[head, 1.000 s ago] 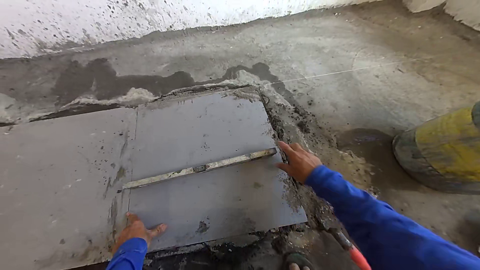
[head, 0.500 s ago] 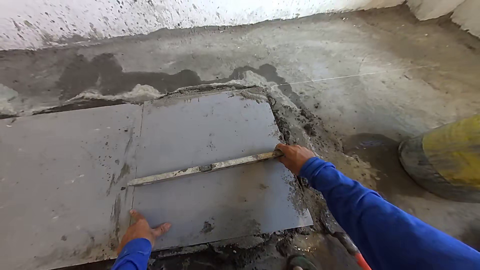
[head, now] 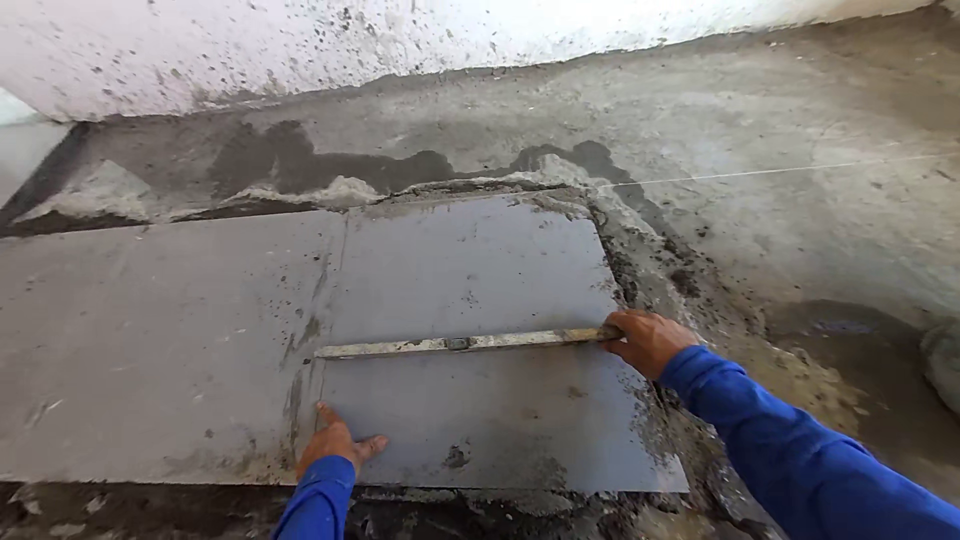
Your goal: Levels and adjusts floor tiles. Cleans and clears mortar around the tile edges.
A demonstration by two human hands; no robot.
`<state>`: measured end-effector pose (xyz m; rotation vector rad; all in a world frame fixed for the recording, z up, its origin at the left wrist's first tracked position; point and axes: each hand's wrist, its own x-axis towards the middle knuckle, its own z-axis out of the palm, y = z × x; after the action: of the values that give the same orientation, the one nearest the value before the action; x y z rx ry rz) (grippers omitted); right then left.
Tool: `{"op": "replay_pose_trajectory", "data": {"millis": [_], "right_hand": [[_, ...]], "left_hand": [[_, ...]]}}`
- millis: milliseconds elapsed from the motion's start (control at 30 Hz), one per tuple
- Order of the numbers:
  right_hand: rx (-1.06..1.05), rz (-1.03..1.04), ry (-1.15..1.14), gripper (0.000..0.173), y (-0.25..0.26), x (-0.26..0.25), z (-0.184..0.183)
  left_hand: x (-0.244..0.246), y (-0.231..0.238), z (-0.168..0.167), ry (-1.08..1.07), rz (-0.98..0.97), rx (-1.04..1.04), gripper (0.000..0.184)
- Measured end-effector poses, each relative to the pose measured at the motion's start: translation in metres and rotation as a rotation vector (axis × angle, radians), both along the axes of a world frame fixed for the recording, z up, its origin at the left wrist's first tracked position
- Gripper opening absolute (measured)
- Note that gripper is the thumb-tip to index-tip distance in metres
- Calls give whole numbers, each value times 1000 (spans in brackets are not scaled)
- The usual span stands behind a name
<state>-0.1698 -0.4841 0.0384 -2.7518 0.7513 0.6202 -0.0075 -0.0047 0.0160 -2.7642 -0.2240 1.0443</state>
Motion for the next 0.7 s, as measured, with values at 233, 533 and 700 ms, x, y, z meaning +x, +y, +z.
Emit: {"op": "replay_pose_trajectory", "data": {"millis": [233,533,700], "right_hand": [[48,110,-64,31,62,52,-5],[64,162,-111,38,133,121,-2],[121,-9,-253,85,121,94,0]], "left_hand": [[-1,-1,8,26,36,-42,146],[8,3,23,36,30,-118,127],[21,11,17,-110,70,-266,96]]}}
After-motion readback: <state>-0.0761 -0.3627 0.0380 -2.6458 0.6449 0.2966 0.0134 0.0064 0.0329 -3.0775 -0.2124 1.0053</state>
